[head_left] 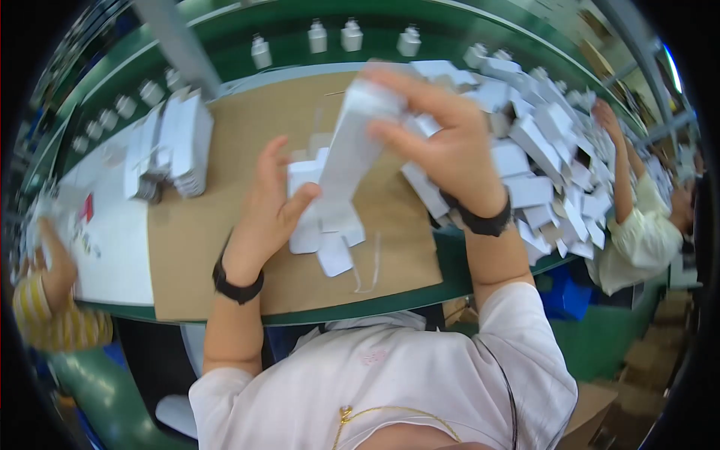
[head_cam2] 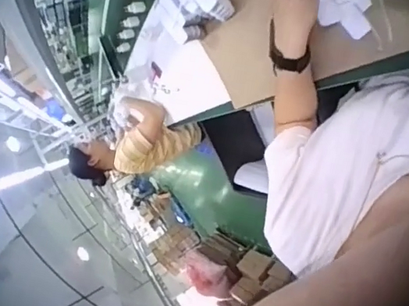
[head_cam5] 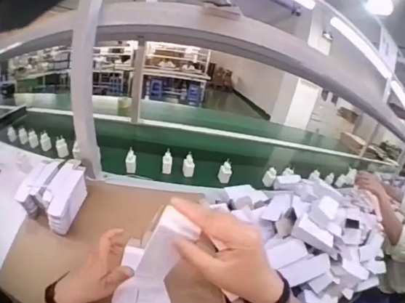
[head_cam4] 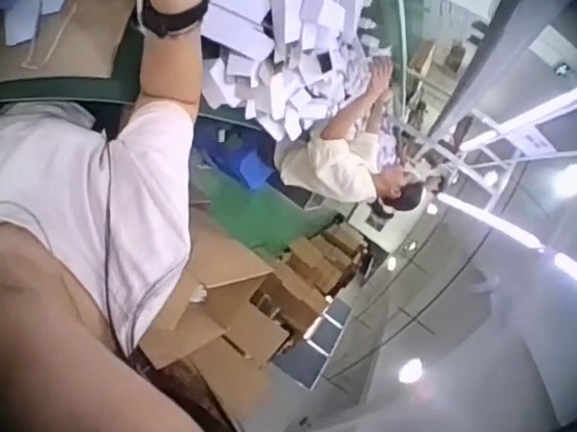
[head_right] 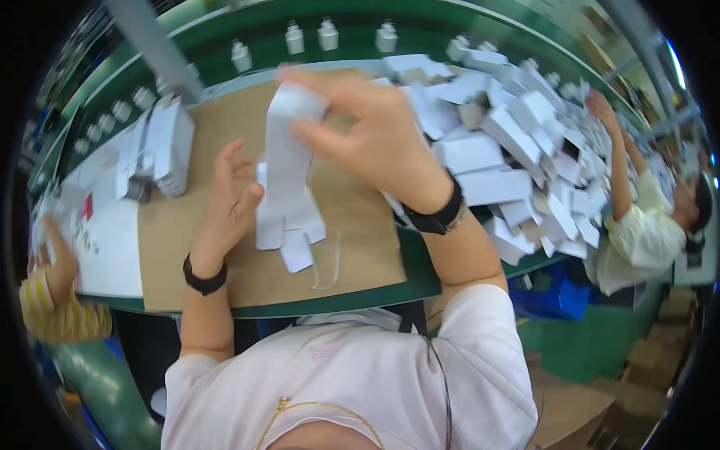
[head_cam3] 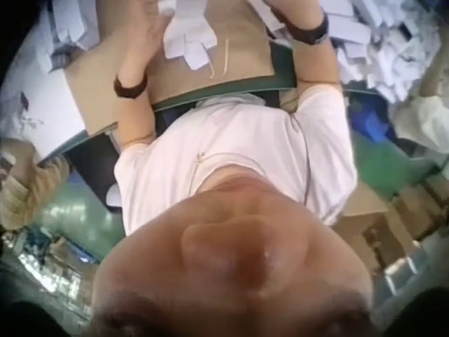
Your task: The person folds flat white cardboard boxes by hand and places them onto a pile on the table. They then pick up a stack of flat boxes, remove a rubber band, and spread them out on the table.
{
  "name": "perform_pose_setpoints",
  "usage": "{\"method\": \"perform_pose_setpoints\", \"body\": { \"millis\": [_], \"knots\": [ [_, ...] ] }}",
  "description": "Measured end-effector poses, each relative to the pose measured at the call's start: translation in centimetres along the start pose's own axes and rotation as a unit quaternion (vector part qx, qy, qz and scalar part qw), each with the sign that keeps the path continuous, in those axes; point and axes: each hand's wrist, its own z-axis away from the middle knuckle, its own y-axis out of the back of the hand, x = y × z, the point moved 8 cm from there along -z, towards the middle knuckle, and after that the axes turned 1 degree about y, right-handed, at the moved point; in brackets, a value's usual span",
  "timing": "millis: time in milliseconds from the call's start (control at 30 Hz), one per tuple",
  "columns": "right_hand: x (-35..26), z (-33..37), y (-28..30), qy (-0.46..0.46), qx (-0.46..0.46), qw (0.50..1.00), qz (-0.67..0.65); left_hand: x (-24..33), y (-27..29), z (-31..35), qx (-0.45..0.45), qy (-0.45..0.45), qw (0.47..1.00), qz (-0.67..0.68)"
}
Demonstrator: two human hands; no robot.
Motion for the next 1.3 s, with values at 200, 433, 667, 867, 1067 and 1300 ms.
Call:
{"method": "perform_pose_setpoints", "body": {
  "millis": [200,433,667,867,1067,1300],
  "knots": [
    [-4.2,3.2,14.8,0.191,0.357,0.721,0.563,0.0,-4.2,1.1,-0.074,0.085,0.915,-0.388],
    [-1.0,1.0,10.6,0.114,0.273,0.901,0.317,-2.0,-4.0,0.7,-0.067,0.13,0.943,-0.298],
    [1.2,0.1,2.0,0.062,-0.037,0.979,0.19,-2.0,-3.9,-0.6,-0.069,0.048,0.951,-0.298],
    [2.5,0.0,1.1,0.023,-0.091,0.967,0.238,-1.8,-4.1,-1.0,-0.087,0.105,0.96,-0.245],
    [5.5,1.9,-3.7,0.014,-0.249,0.938,0.241,-1.0,-3.6,-1.1,-0.001,0.06,0.977,-0.206],
    [4.9,2.0,-5.0,-0.033,-0.163,0.977,0.134,-1.0,-2.8,-1.1,0.026,0.172,0.984,0.029]
  ]
}}
